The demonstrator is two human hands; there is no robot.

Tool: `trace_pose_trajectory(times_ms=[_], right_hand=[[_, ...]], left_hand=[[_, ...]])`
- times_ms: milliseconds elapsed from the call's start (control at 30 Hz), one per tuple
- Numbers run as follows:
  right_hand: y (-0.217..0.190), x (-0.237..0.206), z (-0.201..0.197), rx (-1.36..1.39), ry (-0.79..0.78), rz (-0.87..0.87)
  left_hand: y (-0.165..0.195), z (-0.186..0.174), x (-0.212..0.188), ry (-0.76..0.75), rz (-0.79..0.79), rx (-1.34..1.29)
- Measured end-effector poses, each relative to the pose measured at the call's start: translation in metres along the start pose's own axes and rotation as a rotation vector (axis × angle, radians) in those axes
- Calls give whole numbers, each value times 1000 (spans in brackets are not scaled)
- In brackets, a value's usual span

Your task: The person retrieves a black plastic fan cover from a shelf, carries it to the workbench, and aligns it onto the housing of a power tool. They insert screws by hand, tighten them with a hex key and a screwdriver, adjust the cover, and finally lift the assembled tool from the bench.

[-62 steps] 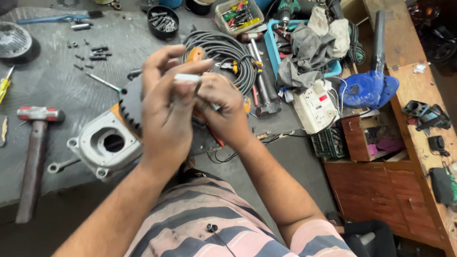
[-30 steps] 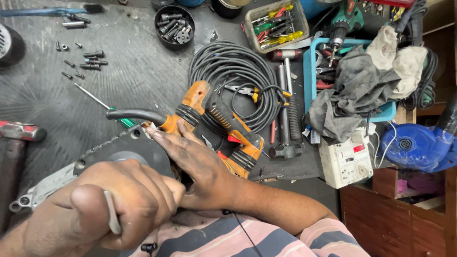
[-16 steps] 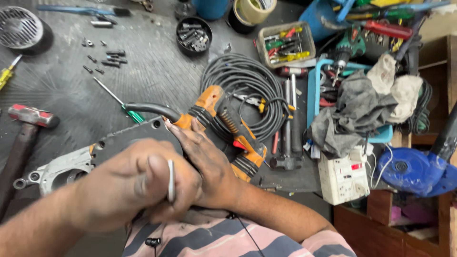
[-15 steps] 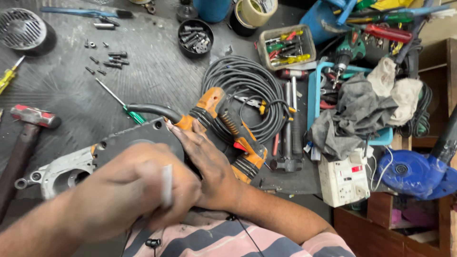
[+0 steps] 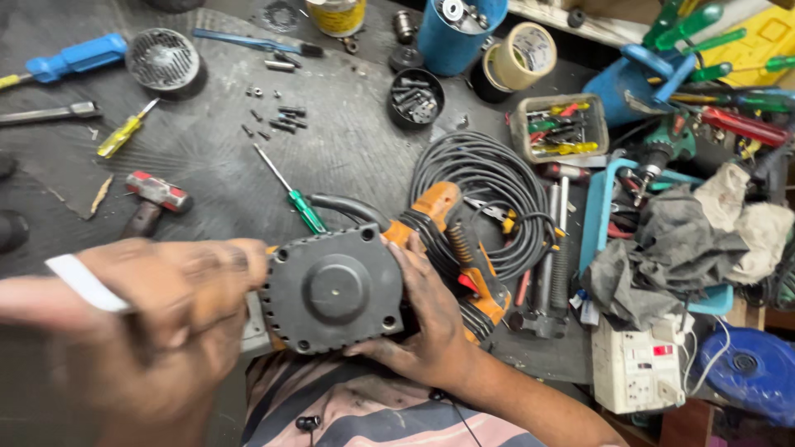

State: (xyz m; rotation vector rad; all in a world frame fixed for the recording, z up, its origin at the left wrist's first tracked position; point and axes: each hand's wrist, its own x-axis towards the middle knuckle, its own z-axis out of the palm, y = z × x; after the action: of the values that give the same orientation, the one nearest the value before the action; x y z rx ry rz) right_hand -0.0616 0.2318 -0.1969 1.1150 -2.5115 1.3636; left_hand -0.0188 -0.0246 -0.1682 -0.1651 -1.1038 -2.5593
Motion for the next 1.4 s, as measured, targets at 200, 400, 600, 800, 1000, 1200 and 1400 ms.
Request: trace_pose_trajectory(times_ms=[200,400,600,800,1000,1200,1400], right_hand=[[1,0,3,7,12,4],[2,0,1,-12,8,5],[4,-1,-1,-12,-4,-29],[5,-3,-2,-25,-23,-27],[5,-6,-1,-35,-41,-17],[8,-8,4,-76,-54,-12],[10,-12,6,-73,-54,34]], left_hand=[[19,46,35,-89,-137,143],[30,53,38,-87,-238,380],[-1,40,20,90,-153,115],[8,-6,35,-44,-253,-206],[23,-24,25,-208,-351,-140],[24,1,45,-260,-453,-225],[34,25,79,-977,534,1461]])
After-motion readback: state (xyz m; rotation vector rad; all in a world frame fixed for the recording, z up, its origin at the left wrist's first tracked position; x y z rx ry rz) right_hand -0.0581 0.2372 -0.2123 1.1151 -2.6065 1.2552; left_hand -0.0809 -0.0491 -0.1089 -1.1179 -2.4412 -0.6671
